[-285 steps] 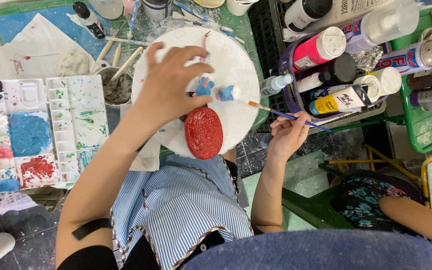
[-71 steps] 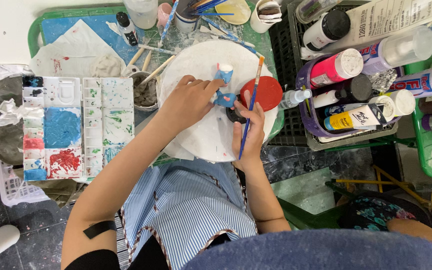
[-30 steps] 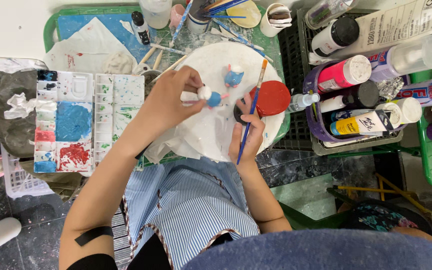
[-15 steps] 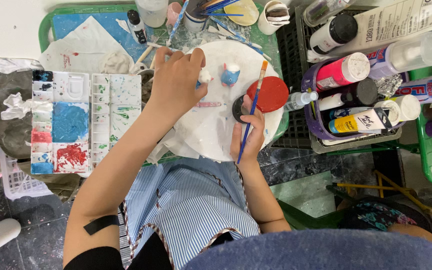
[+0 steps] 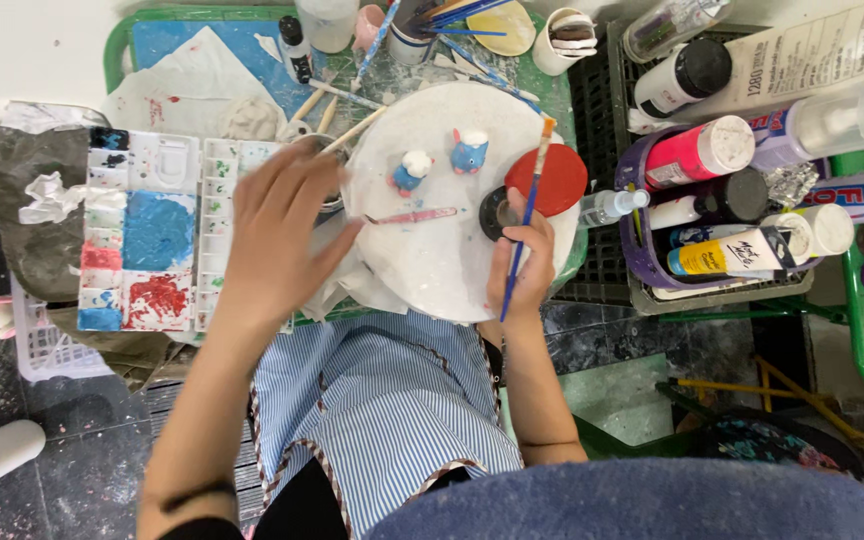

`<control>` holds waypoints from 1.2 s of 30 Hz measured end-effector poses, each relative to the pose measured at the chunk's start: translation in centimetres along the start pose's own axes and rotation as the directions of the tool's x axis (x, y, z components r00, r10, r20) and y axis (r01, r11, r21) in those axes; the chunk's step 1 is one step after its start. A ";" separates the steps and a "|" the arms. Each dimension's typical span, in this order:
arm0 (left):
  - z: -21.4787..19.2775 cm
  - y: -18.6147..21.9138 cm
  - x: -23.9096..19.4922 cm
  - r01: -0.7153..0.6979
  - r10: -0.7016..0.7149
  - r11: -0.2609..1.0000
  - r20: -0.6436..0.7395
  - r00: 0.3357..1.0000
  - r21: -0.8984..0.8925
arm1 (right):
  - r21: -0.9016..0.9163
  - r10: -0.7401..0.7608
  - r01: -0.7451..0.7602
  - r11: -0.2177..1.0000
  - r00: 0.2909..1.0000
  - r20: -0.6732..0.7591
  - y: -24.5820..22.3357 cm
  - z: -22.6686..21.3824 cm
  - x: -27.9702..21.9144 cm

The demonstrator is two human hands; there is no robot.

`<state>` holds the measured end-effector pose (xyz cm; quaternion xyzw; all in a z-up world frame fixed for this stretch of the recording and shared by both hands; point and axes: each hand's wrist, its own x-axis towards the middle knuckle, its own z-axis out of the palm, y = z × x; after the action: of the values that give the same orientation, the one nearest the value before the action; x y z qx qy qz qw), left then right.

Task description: The person paints small blue and pink clay figures using a paintbrush. They dip the brush into a palette with various colors, apply the paint to the figures by hand, and rinse the brush in a cup of water.

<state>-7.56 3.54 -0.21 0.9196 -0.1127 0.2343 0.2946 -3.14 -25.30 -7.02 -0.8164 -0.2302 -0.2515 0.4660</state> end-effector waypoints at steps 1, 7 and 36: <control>-0.3 0.3 -2.1 0.019 -0.019 1.000 -0.072 0.997 0.000 | 0.000 0.005 -0.005 1.000 1.000 -0.014 0.2 -0.2 0.0; 2.3 2.7 -12.4 -0.079 0.078 0.997 -0.028 0.997 -0.012 | 0.104 0.061 -0.051 0.993 0.994 -0.093 -0.5 -1.0 -3.4; 11.0 0.5 -13.0 0.165 -0.175 0.983 0.122 0.977 0.084 | 0.131 0.235 -0.271 0.954 0.943 0.237 -1.2 1.2 -0.1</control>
<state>-14.98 -2.54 -14.34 0.9492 -0.0438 0.1524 0.2718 -3.73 -23.73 -6.82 -0.8215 -0.1927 -0.0785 0.5309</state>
